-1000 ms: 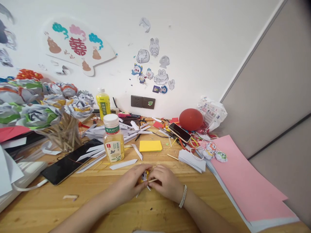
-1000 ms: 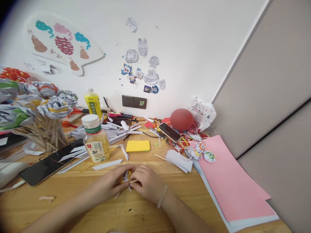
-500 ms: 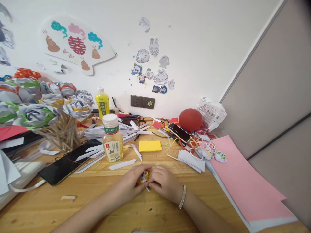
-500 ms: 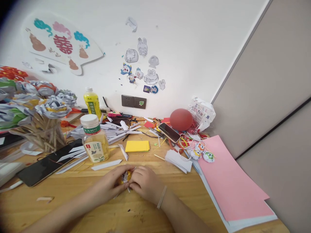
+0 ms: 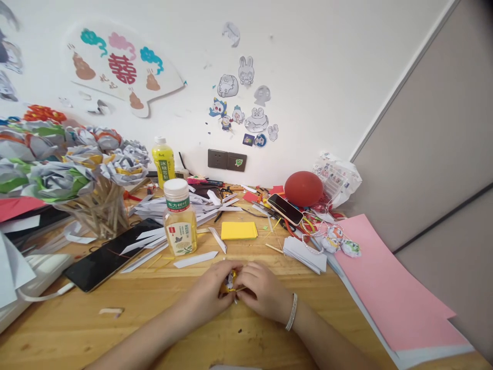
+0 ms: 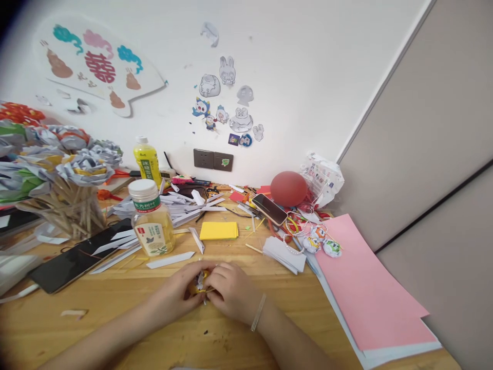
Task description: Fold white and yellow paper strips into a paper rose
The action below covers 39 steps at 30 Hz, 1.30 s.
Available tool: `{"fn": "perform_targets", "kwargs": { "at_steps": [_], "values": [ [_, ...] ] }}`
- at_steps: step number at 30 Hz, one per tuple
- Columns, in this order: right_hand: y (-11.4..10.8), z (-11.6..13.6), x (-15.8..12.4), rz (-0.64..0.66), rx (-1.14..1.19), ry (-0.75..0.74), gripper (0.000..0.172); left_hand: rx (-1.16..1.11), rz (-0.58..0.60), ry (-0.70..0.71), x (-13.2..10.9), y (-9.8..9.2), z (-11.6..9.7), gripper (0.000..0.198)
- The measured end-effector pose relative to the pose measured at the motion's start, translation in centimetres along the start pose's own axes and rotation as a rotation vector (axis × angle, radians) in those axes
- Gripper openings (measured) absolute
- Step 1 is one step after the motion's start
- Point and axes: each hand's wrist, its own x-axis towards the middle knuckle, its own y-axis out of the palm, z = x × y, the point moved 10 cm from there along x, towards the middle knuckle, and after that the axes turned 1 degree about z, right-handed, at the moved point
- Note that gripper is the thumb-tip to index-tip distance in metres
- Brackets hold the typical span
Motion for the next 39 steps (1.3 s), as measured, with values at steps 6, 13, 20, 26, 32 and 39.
{"fn": "perform_targets", "kwargs": {
  "at_steps": [6,13,20,26,32,39],
  "values": [
    [0.1,0.1,0.0,0.012,-0.013,-0.03,0.006,0.003,-0.004,-0.031,0.0,0.0,0.6,0.044],
    [0.0,1.1,0.0,-0.041,-0.097,-0.145,0.029,-0.023,-0.002,-0.038,0.0,0.0,0.7,0.047],
    [-0.5,1.5,0.2,-0.073,-0.113,-0.14,0.03,-0.02,0.044,-0.099,0.2,-0.2,0.6,0.04],
    [0.0,1.0,0.1,-0.045,-0.087,-0.084,0.024,-0.007,0.03,-0.076,0.4,-0.6,0.3,0.038],
    [-0.5,-0.3,0.2,-0.094,0.072,0.056,0.013,-0.011,0.07,-0.073,0.1,-0.3,0.3,0.049],
    [-2.9,-2.2,0.0,-0.184,0.27,0.24,0.007,-0.051,0.099,-0.02,0.2,-0.2,0.5,0.046]
  ]
}}
